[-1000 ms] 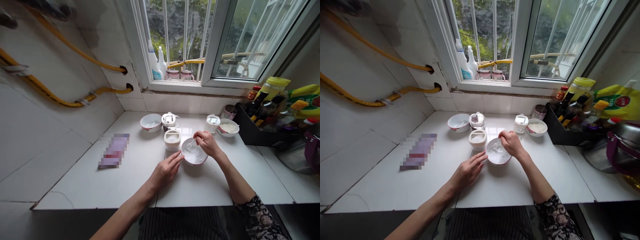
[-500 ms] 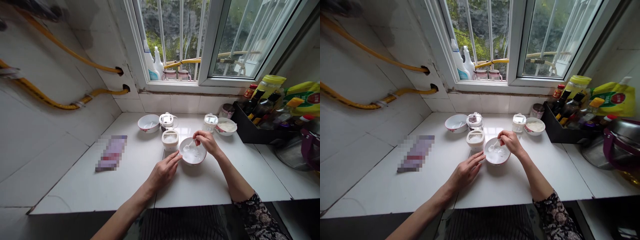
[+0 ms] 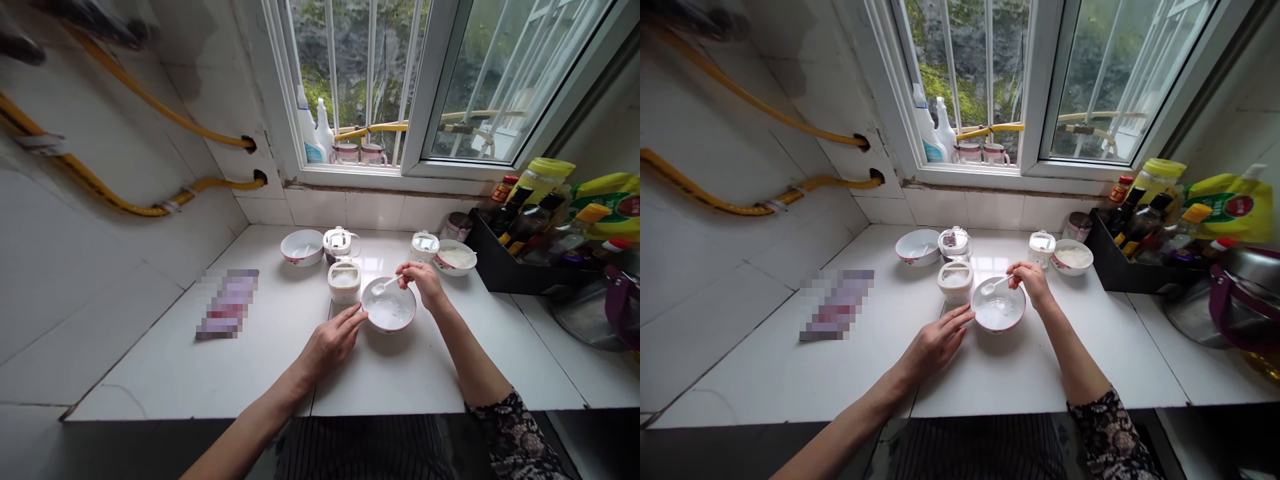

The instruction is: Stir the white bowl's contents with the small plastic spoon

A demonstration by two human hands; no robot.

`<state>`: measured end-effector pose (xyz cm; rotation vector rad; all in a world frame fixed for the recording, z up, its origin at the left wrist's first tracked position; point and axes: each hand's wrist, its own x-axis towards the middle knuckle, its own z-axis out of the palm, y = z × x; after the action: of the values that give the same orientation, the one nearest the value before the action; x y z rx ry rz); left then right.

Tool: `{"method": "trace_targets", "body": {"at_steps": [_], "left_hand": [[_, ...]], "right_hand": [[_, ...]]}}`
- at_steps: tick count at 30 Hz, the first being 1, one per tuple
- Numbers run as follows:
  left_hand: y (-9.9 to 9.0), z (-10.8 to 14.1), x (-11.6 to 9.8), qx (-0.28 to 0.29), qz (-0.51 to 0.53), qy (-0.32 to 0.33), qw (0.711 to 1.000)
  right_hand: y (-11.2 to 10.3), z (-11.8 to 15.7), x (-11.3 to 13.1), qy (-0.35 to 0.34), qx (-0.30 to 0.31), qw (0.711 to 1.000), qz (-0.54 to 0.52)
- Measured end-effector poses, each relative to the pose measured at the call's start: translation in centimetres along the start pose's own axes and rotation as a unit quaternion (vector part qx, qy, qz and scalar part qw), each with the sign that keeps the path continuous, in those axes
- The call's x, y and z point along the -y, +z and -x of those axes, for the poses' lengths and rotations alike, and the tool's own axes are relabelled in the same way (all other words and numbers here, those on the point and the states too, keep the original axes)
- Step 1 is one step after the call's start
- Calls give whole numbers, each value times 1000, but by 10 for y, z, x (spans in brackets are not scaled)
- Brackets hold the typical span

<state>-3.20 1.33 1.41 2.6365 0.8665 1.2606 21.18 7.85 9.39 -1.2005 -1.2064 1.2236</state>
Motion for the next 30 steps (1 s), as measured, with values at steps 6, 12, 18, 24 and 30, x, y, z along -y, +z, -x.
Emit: {"method": "trace_targets", "body": {"at_steps": [6,12,18,24,30], "left_hand": [[0,-1,-1,2,-7,2,1000],[0,-1,-1,2,-17,-4,1000],[0,0,0,1,-13,-4,1000],[-2,-1,-1,7,-5,-8,1000],[-2,0,0,9,-4,-3,1000]], "right_hand": [[14,3,1,-72,-9,997,-25],[45,16,-2,-266,15,952,149],[38,22,3,-373,-8,885,278],[7,16,8,-227,-34,944,236],[10,16,5,-203,27,923,326]]}}
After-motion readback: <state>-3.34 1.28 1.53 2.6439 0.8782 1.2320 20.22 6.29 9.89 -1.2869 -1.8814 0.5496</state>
